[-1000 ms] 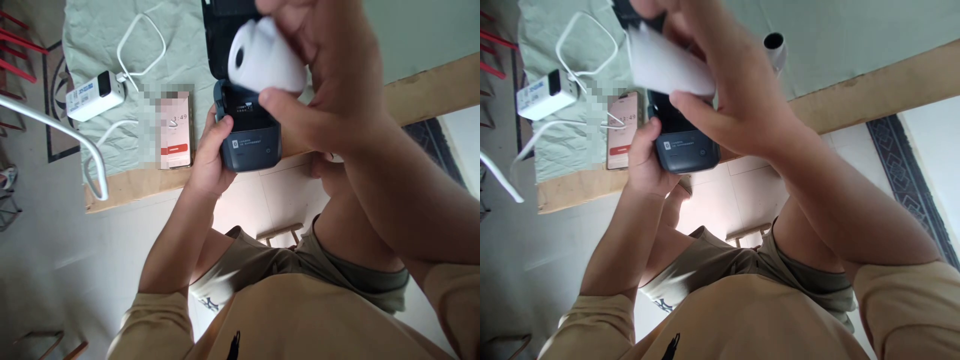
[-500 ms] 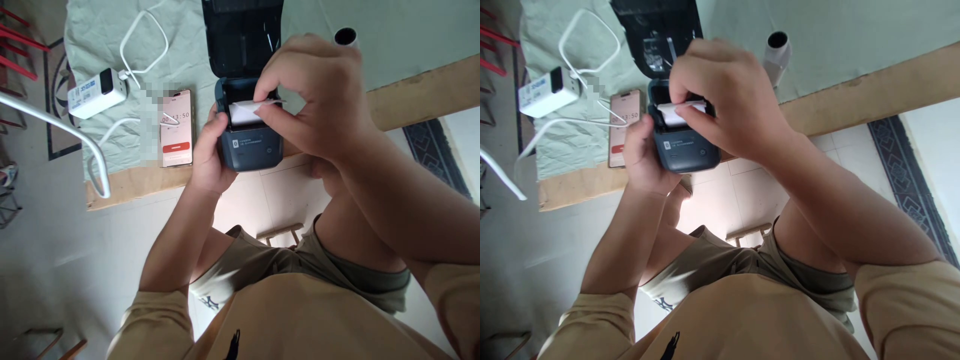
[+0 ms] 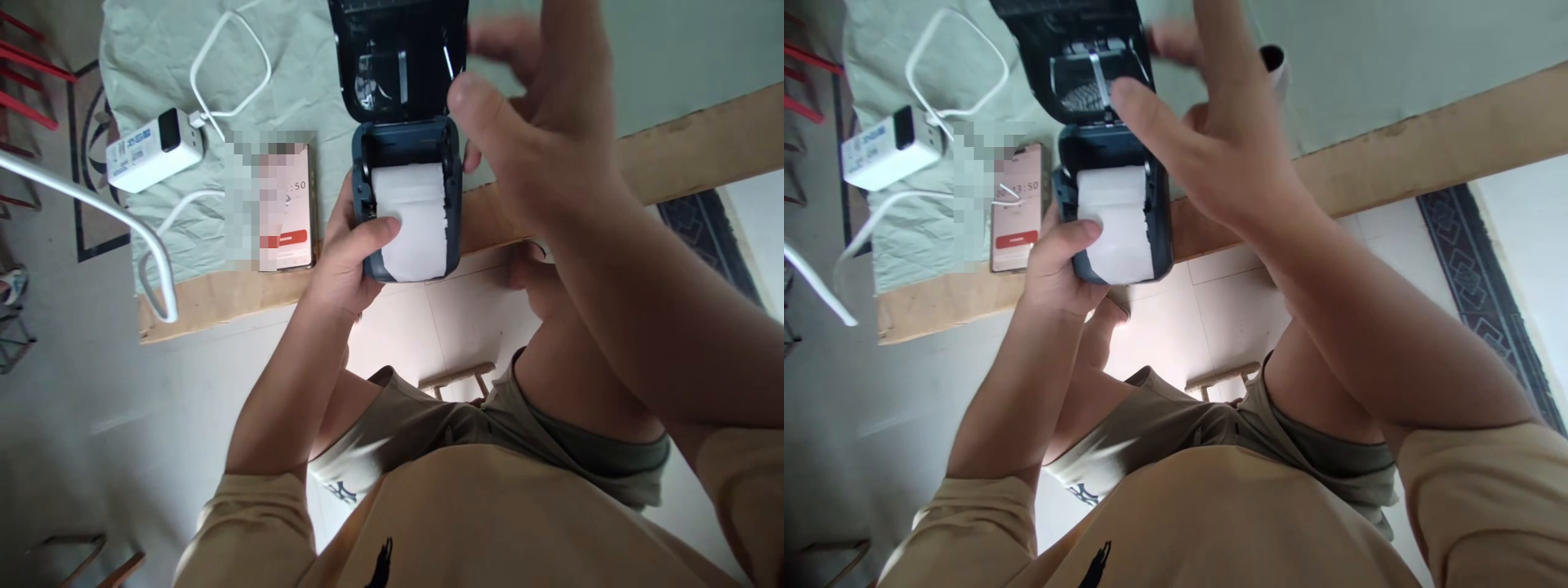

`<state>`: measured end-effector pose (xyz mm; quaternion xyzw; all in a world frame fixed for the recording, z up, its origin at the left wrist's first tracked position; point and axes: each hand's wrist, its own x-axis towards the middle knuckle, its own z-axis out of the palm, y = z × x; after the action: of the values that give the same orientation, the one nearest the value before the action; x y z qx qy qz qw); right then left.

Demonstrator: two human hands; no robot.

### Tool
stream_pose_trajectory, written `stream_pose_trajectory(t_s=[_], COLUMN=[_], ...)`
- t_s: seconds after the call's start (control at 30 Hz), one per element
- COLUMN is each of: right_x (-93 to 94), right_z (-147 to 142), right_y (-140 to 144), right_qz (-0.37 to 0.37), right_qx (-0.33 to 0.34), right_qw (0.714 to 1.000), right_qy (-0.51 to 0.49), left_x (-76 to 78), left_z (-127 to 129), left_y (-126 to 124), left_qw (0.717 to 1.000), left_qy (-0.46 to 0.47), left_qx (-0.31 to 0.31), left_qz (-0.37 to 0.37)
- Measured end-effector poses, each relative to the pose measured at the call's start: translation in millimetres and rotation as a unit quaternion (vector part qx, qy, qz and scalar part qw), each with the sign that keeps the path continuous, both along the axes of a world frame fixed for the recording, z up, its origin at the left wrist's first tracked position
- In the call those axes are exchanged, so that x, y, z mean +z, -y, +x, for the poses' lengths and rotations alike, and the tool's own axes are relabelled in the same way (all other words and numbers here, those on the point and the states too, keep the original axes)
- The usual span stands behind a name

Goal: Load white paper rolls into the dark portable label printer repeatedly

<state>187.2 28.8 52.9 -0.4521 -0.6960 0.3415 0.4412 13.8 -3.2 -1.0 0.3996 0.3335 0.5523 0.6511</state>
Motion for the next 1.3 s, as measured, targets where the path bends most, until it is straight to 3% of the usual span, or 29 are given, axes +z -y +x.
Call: stream_pose_trajectory(t_s=[0.1,0.23,0.47,0.63,0.77,1.1,1.2,1.3], right_x=[-2.6,-4.3,-5.4,-8.9,-15.2,-20.5,-20.0,-20.7], right_z=[-2.4,-3.6,-6.3,-9.9,-11.6,-12.7,-13.9,-14.9], right_y=[0.4,3.2,7.1,10.2,6.1,4.4,5.5,5.3], right_qz=[0.113,0.129,0.058,-0.083,-0.134,-0.137,-0.146,-0.145], right_qx=[-0.015,-0.006,0.085,0.166,0.158,0.135,0.109,0.097], right_qw=[0.993,0.989,0.990,0.982,0.978,0.981,0.982,0.984], right_qy=[0.025,0.075,0.096,0.019,-0.029,-0.040,-0.041,-0.045], left_x=[-0.8,-1.7,3.0,5.8,6.2,8.7,14.4,16.0], left_z=[-0.5,-1.1,0.8,2.6,1.8,4.0,6.8,6.8], left_y=[0.3,0.5,0.4,4.2,4.1,0.8,-0.8,-2.4], left_qw=[1.000,0.999,1.000,1.000,0.999,1.000,0.998,0.991], left_qy=[-0.005,0.013,0.005,-0.004,0.016,0.008,0.045,0.090], left_qx=[0.000,-0.013,0.001,-0.021,-0.028,-0.008,-0.003,0.046], left_qz=[0.006,0.029,0.018,0.017,0.020,-0.003,-0.036,-0.086])
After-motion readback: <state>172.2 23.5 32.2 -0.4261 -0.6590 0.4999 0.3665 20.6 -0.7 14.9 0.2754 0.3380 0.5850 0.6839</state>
